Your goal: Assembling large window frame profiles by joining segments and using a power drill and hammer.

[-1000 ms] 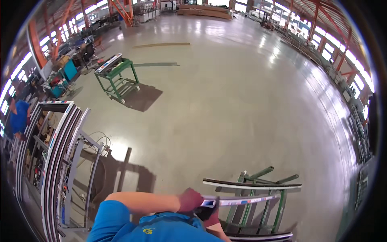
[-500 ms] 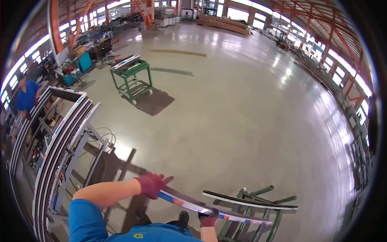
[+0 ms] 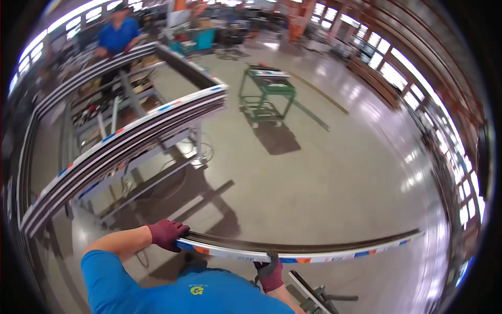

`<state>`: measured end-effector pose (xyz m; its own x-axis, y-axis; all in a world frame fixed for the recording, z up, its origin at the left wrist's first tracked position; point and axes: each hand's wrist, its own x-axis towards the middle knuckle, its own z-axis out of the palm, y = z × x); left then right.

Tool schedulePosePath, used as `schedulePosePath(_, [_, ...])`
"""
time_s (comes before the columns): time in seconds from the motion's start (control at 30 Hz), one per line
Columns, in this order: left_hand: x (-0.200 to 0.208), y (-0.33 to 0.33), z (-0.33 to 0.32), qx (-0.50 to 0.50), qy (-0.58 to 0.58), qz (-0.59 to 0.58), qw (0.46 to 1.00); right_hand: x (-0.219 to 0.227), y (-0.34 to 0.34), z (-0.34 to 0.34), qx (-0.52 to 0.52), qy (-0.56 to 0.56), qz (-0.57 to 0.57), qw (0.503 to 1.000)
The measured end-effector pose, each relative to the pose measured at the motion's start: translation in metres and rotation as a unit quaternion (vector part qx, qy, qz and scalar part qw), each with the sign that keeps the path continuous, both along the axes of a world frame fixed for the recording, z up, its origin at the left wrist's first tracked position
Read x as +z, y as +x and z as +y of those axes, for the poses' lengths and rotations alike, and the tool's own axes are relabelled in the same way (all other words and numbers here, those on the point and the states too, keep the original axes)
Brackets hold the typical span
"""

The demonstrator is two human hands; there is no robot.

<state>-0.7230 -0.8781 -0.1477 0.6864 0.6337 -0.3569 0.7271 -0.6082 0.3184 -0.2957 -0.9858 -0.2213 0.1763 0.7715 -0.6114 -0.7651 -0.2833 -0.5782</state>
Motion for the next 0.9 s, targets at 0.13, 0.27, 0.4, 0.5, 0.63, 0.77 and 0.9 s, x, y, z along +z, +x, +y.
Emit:
schedulePosePath(0.13, [0.018,-0.210,-0.068,0.155,0.044,-0.077,0.984,0.063,-0.206,0.101,0.137,0.037,-0.036,0.989])
schedulePosePath(0.27, [0.031,-0.330,-0.141,0.394,0.012,-0.136,0.909,0.088,-0.401,0.188,0.271,0.085,-0.053,0.957])
schedulePosePath(0.4, [0.052,-0.350,-0.170,0.583,-0.001,-0.161,0.796,0.104,-0.536,0.269,0.417,0.132,-0.082,0.896])
schedulePosePath(0.5, [0.068,-0.350,-0.161,0.658,0.014,-0.169,0.734,0.132,-0.626,0.319,0.489,0.179,-0.095,0.849])
schedulePosePath(0.63, [0.089,-0.368,-0.076,0.738,0.046,-0.210,0.640,0.168,-0.764,0.431,0.555,0.182,-0.049,0.810])
schedulePosePath(0.77, [0.123,-0.393,0.043,0.780,0.086,-0.231,0.575,0.204,-0.870,0.551,0.612,0.177,-0.077,0.767])
schedulePosePath(0.9, [0.138,-0.427,0.183,0.798,0.121,-0.257,0.531,0.210,-0.973,0.681,0.611,0.169,-0.038,0.773])
